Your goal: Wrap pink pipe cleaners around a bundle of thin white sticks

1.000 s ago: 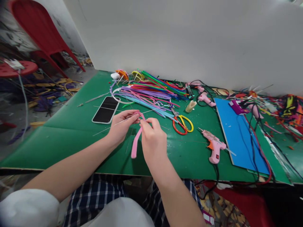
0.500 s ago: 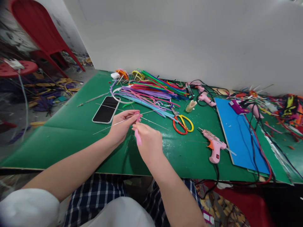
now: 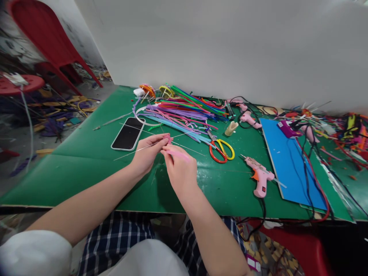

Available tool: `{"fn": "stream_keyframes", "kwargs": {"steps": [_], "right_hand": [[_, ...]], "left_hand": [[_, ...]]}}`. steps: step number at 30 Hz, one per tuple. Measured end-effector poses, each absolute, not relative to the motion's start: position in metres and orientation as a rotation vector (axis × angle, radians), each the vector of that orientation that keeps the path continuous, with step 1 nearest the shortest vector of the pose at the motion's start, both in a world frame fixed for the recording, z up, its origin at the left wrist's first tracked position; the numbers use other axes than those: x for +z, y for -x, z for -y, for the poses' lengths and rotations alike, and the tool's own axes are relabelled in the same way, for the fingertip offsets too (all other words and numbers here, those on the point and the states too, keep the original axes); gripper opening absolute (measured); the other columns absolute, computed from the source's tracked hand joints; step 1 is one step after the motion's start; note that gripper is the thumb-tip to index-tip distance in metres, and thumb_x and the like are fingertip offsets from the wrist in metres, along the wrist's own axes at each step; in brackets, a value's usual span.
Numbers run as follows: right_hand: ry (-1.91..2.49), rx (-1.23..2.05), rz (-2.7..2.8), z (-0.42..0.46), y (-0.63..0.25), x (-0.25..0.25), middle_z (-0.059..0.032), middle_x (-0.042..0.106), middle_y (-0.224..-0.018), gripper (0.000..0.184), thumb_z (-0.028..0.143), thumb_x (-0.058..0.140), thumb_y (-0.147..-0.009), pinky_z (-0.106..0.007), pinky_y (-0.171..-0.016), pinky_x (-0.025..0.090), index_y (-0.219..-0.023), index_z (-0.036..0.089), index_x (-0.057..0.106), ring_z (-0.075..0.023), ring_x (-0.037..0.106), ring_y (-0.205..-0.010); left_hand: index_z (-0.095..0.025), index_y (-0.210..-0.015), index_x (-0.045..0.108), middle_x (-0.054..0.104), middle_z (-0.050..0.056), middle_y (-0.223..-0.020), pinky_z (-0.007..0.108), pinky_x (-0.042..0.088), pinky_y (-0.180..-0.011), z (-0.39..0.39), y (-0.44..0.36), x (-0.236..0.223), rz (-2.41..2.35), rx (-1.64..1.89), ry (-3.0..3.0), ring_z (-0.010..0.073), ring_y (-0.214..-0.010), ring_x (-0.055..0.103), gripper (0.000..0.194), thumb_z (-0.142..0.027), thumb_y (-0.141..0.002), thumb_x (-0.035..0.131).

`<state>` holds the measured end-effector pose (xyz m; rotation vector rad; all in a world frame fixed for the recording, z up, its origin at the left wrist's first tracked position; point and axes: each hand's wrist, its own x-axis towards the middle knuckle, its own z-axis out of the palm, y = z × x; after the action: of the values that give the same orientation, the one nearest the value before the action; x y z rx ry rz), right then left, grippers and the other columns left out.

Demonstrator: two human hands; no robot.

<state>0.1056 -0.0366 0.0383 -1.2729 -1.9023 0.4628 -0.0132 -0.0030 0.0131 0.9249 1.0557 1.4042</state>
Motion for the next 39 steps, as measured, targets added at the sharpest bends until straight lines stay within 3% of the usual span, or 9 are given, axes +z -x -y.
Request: {"fn": "stream_keyframes", "kwargs": {"steps": [6, 12, 18, 28, 34, 39], "right_hand": [[1.32, 0.402, 1.84, 0.035, -0.11, 0.038, -0.0023, 0.069, -0.089, 0.023, 0.026, 0.042, -0.087, -0.025, -0.068, 0.047, -0.094, 0.019, 0.063, -0.0154, 0.063, -0.078], [1.377, 0.49, 1.695, 0.027, -0.123, 0.037, -0.0016, 0.067, -0.083, 0.024, 0.033, 0.039, -0.088, -0.028, -0.066, 0.048, -0.094, 0.02, 0.059, -0.0152, 0.062, -0.071], [1.396, 0.534, 1.655, 0.022, -0.128, 0.036, -0.001, 0.064, -0.074, 0.027, 0.038, 0.038, -0.087, -0.027, -0.064, 0.048, -0.091, 0.02, 0.059, -0.0143, 0.06, -0.064], [1.32, 0.562, 1.757, 0.024, -0.126, 0.04, -0.0004, 0.066, -0.082, 0.021, 0.029, 0.043, -0.086, -0.026, -0.065, 0.047, -0.093, 0.022, 0.061, -0.0137, 0.061, -0.069], [1.242, 0.415, 1.854, 0.027, -0.124, 0.04, -0.0045, 0.063, -0.096, 0.022, 0.022, 0.044, -0.086, -0.028, -0.074, 0.048, -0.093, 0.02, 0.064, -0.0154, 0.06, -0.085], [1.32, 0.283, 1.897, 0.03, -0.121, 0.042, -0.0062, 0.064, -0.091, 0.022, 0.023, 0.044, -0.086, -0.027, -0.068, 0.047, -0.09, 0.017, 0.065, -0.0154, 0.06, -0.079]], "left_hand": [[-0.017, -0.1, 0.065, 0.068, 0.006, -0.098, 0.031, 0.05, -0.079, 0.004, 0.013, 0.012, -0.897, 1.364, -0.873, 0.0195, -0.094, 0.061, 0.034, -0.017, -0.066, 0.068], [-0.016, -0.104, 0.062, 0.066, 0.007, -0.105, 0.031, 0.05, -0.079, 0.005, 0.015, 0.014, -0.694, 1.189, -0.805, 0.021, -0.095, 0.061, 0.043, -0.002, -0.063, 0.057], [-0.013, -0.105, 0.061, 0.066, 0.01, -0.102, 0.029, 0.051, -0.073, 0.002, 0.017, 0.016, -0.735, 1.105, -0.798, 0.0214, -0.09, 0.064, 0.032, -0.017, -0.073, 0.056], [-0.014, -0.095, 0.063, 0.069, 0.007, -0.083, 0.026, 0.051, -0.065, 0.002, 0.013, 0.009, -0.935, 1.089, -0.933, 0.0147, -0.07, 0.064, 0.034, -0.034, -0.068, 0.068], [-0.014, -0.086, 0.065, 0.068, 0.006, -0.08, 0.027, 0.051, -0.062, 0.003, 0.014, 0.01, -1.015, 1.156, -1.019, 0.0177, -0.074, 0.063, 0.031, -0.039, -0.066, 0.067], [-0.014, -0.086, 0.066, 0.067, 0.006, -0.08, 0.028, 0.051, -0.064, 0.004, 0.013, 0.011, -1.056, 1.22, -1.06, 0.0159, -0.073, 0.062, 0.03, -0.038, -0.067, 0.066]]}}
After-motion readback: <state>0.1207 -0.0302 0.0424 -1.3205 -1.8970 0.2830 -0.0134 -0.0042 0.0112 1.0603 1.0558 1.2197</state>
